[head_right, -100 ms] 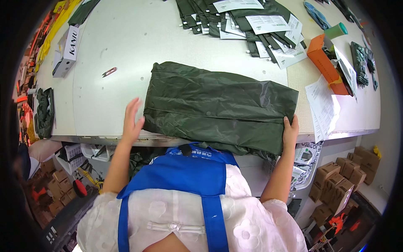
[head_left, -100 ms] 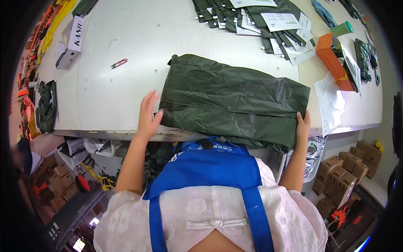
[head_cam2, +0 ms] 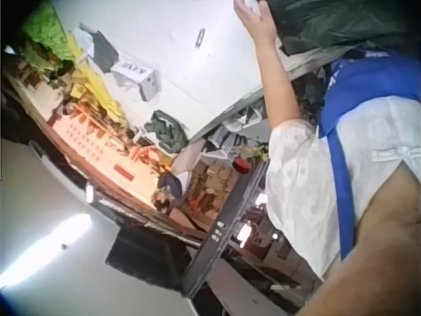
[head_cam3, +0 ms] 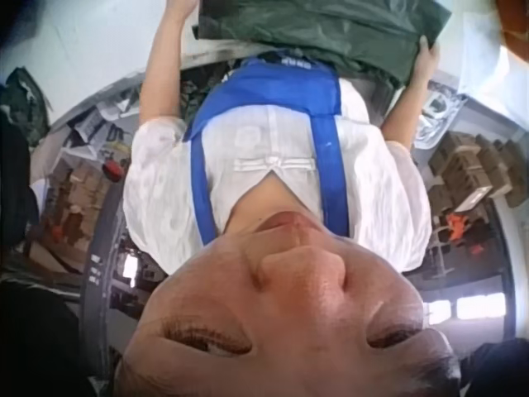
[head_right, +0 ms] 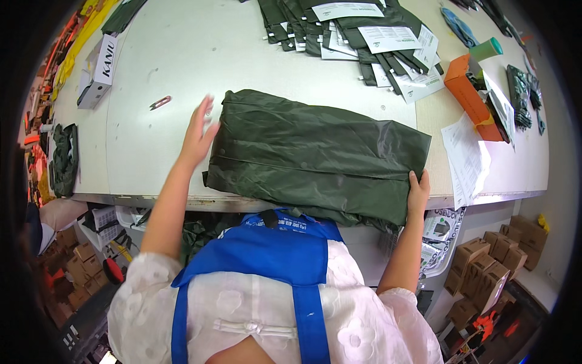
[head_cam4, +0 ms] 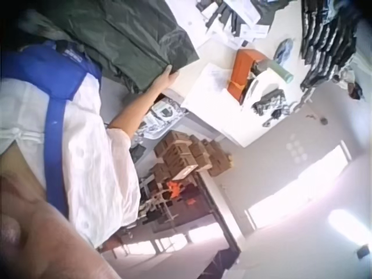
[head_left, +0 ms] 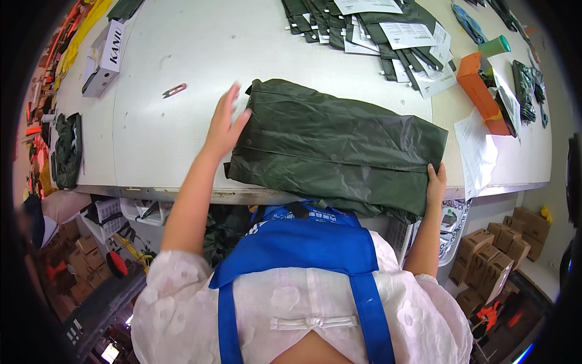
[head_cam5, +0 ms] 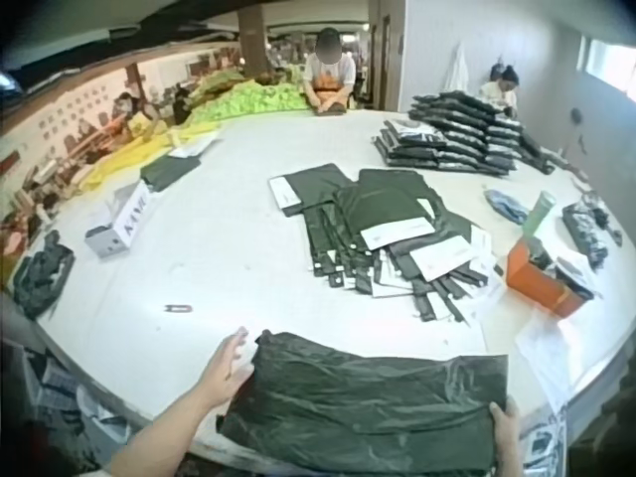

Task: The person folds a green jacket on a white table, aligns edges, and places it into a plastic packaging bag. They then retrieve another jacket from a pile and begin folding it.

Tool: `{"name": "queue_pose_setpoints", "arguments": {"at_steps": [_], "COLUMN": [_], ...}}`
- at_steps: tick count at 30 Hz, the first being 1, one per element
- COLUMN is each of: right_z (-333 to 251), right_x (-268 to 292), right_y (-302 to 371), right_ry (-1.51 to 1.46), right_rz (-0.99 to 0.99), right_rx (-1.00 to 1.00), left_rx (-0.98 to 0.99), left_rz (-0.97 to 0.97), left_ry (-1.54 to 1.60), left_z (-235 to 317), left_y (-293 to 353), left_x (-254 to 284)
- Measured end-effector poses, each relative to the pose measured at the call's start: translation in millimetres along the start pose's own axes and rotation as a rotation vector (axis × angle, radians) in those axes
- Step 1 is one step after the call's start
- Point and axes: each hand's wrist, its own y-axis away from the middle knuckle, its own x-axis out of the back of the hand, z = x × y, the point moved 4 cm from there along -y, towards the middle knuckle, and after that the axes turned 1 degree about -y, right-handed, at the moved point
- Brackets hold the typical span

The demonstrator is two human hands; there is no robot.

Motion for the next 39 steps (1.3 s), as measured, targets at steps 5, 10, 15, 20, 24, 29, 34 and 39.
{"name": "queue_pose_setpoints", "arguments": {"at_steps": [5,10,15,20,24,29,34,39], "right_z": [14,-57,-45,-39,-43,-63,-26,-28], "right_x": [-26,-54,-88,-40,-18,-53,-68,-85], "right_y": [8,8,19,54,112,138,148,175], "right_ry": [-0.071,0.142,0.215,-0.264,0.069,0.343,-0.024,-0.392], "right_rz": [0.019,0.043,0.051,0.081,-0.175,-0.026,0.269,0.526], "right_rx": [-0.014,0.111,0.061,-0.021,-0.002,0.156,-0.145,0.003], "left_rx": [0.017,-0.01,-0.021,-0.245,-0.29,-0.125,-0.102,0.284], "left_rz": [-0.378,-0.34,-0.533,-0.375,-0.599,-0.797,-0.937,-1.408], "left_ry": [-0.148,-0.635,-1.134,-0.839,-0.423,-0.186,-0.305,0.131], "left_z": [-3,-20,-59,-16,62,130,155,178], "left_y": [-85,-64,-68,-80,-99,-114,-123,-107], "left_x": [-18,33,30,-2,-111,-262,-308,-301]}}
